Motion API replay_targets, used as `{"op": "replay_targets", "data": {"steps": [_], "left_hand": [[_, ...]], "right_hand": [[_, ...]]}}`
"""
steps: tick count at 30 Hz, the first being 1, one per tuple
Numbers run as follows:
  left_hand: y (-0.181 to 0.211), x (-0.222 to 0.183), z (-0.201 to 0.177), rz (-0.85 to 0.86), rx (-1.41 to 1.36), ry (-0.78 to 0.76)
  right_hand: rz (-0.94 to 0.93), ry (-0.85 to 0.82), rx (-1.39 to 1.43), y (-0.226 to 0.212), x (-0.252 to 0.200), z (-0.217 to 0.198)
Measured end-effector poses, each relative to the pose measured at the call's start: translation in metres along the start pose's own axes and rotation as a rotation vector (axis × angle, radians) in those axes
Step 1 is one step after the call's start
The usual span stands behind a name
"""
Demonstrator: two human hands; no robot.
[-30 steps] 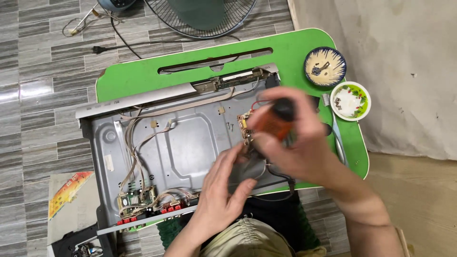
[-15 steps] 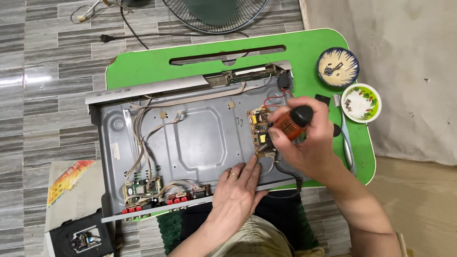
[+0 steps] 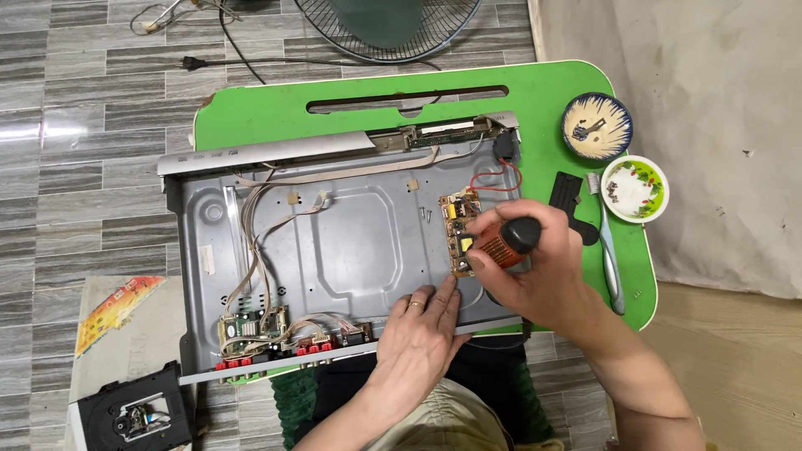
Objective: Repairing the internal components of an electronic device using a screwdriver to manipulate a circuit board
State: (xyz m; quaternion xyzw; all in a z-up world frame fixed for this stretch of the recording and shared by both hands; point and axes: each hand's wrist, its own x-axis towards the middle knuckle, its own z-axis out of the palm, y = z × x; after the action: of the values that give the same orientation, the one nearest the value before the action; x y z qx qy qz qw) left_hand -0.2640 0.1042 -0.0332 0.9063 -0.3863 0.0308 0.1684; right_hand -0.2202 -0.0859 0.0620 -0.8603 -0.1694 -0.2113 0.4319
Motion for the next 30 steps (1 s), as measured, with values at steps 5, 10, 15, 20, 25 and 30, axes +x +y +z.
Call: {"op": "replay_targets", "data": {"steps": [5,10,15,20,25,30], "left_hand": [[0.0,-0.001,0.003,-0.001,-0.003,0.007],[0.0,-0.001,0.003,0.0,0.006,-0.001],[0.0,-0.001,0.001,0.003,0.027,-0.011],[-0.001,-0.002,0.005,0.005,0.006,-0.015],[0.0,-0.001,0.005,-0.007,-0.011,-0.007],[-0.005,0.005,-0.021,-0.014,-0.181,0.04]], "right_hand": [[-0.005,0.015,0.083,0.0,-0.002,0.002],[-0.043,0.016,0.065,0.0,-0.005,0.001],[-0.037,-0.049,0.019,-0.012,-0.006,0.001],[-0.029,-0.036,0.005,-0.022,-0.007,-0.001],[-0.068,-0.028,0.288,-0.016,-0.007,0.013],[-0.139,-0.04,0.617,-0.007,-0.003,0.021]]}}
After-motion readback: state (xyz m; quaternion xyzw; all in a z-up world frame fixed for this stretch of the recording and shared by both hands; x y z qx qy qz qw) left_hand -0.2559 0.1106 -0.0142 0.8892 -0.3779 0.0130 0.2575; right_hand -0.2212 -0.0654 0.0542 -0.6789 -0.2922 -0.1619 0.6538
